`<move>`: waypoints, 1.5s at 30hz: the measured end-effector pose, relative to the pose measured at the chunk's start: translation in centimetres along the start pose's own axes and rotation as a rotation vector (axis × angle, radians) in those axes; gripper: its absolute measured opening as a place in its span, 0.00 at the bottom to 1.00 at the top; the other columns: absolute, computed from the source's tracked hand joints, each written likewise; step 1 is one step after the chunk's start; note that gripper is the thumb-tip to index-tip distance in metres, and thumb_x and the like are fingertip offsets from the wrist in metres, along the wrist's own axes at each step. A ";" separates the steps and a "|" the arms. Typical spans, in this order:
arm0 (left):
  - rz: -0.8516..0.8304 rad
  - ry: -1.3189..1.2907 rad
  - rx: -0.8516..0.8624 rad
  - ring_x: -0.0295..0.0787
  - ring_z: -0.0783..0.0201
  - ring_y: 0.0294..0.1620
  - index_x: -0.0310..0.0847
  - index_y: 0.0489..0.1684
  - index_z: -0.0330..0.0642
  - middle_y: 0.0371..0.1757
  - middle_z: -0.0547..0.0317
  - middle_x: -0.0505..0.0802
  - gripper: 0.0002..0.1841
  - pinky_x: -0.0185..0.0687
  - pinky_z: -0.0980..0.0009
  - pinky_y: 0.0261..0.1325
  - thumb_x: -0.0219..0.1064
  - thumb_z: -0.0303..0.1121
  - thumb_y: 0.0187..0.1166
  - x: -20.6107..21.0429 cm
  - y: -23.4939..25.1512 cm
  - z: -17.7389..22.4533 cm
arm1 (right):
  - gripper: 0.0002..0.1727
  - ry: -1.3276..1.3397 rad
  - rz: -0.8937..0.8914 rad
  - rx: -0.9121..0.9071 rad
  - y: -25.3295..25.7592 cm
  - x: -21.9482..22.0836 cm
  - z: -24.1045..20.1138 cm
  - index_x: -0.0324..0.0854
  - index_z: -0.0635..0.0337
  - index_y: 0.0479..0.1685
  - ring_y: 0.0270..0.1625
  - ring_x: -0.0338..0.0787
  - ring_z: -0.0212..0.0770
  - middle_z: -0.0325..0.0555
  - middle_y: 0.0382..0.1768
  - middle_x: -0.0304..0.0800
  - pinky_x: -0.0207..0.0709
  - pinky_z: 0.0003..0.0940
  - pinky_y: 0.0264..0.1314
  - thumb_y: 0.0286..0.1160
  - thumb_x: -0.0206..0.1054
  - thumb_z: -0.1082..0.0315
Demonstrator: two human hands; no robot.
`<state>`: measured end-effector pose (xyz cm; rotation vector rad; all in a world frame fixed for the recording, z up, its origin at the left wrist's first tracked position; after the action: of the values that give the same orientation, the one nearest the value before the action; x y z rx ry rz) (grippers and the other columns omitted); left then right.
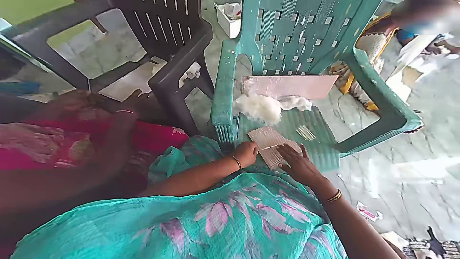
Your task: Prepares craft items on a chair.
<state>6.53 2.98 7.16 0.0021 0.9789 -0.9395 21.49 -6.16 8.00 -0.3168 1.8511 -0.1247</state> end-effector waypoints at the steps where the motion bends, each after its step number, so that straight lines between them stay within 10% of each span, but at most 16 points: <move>1: 0.030 -0.003 0.007 0.85 0.42 0.69 0.82 0.62 0.25 0.62 0.33 0.89 0.16 0.75 0.47 0.76 0.53 0.30 0.91 -0.2 0.2 -0.1 | 0.33 -0.003 0.036 0.036 0.4 -0.7 0.3 0.63 0.56 0.91 0.96 0.52 0.50 0.47 0.91 0.62 0.25 0.72 0.92 0.92 0.50 0.49; 10: 0.074 0.101 -0.050 0.82 0.41 0.74 0.81 0.66 0.28 0.67 0.34 0.87 0.16 0.75 0.46 0.78 0.56 0.26 0.88 -1.0 1.0 -0.5 | 0.35 -0.080 -0.024 0.000 7.7 1.1 -1.8 0.53 0.55 0.95 0.97 0.46 0.45 0.45 0.95 0.50 0.27 0.66 0.95 0.93 0.47 0.48; 17: -0.009 0.086 0.016 0.83 0.42 0.72 0.81 0.63 0.27 0.65 0.35 0.88 0.15 0.74 0.47 0.78 0.57 0.29 0.89 0.5 0.2 -0.4 | 0.38 -0.104 -0.145 -0.002 2.4 2.8 -2.5 0.47 0.54 0.97 0.98 0.43 0.45 0.45 0.96 0.46 0.24 0.66 0.94 0.92 0.47 0.46; 27: 0.068 0.052 0.085 0.84 0.42 0.71 0.83 0.62 0.27 0.64 0.35 0.88 0.14 0.74 0.48 0.78 0.57 0.27 0.89 0.4 -0.4 -0.2 | 0.28 0.001 0.165 0.033 -1.1 0.9 -0.7 0.72 0.60 0.84 0.92 0.63 0.52 0.50 0.86 0.71 0.36 0.68 0.93 0.91 0.53 0.56; 36: 0.094 0.182 0.036 0.82 0.41 0.73 0.81 0.67 0.29 0.67 0.35 0.86 0.15 0.77 0.46 0.76 0.57 0.27 0.88 -0.1 0.6 -0.4 | 0.37 -0.089 0.005 0.088 5.6 2.6 -1.6 0.50 0.57 0.95 0.98 0.43 0.46 0.47 0.96 0.46 0.26 0.64 0.95 0.93 0.44 0.46; 45: 0.011 0.218 0.135 0.84 0.44 0.71 0.83 0.62 0.30 0.65 0.38 0.87 0.15 0.77 0.48 0.76 0.56 0.31 0.91 1.4 -0.6 0.0 | 0.41 -0.117 -0.101 0.094 -0.5 4.1 -3.7 0.47 0.54 0.97 0.98 0.42 0.43 0.43 0.97 0.44 0.21 0.67 0.94 0.91 0.45 0.41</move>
<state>6.47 1.66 6.41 0.2267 1.1124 -1.0084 16.93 -8.10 5.48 -0.3453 1.7083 -0.2571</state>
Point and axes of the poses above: each hand's wrist, its own y-axis towards the middle knuckle, its own x-axis out of the palm, z = x × y, the point moved 8 cm from there along y, towards the middle knuckle
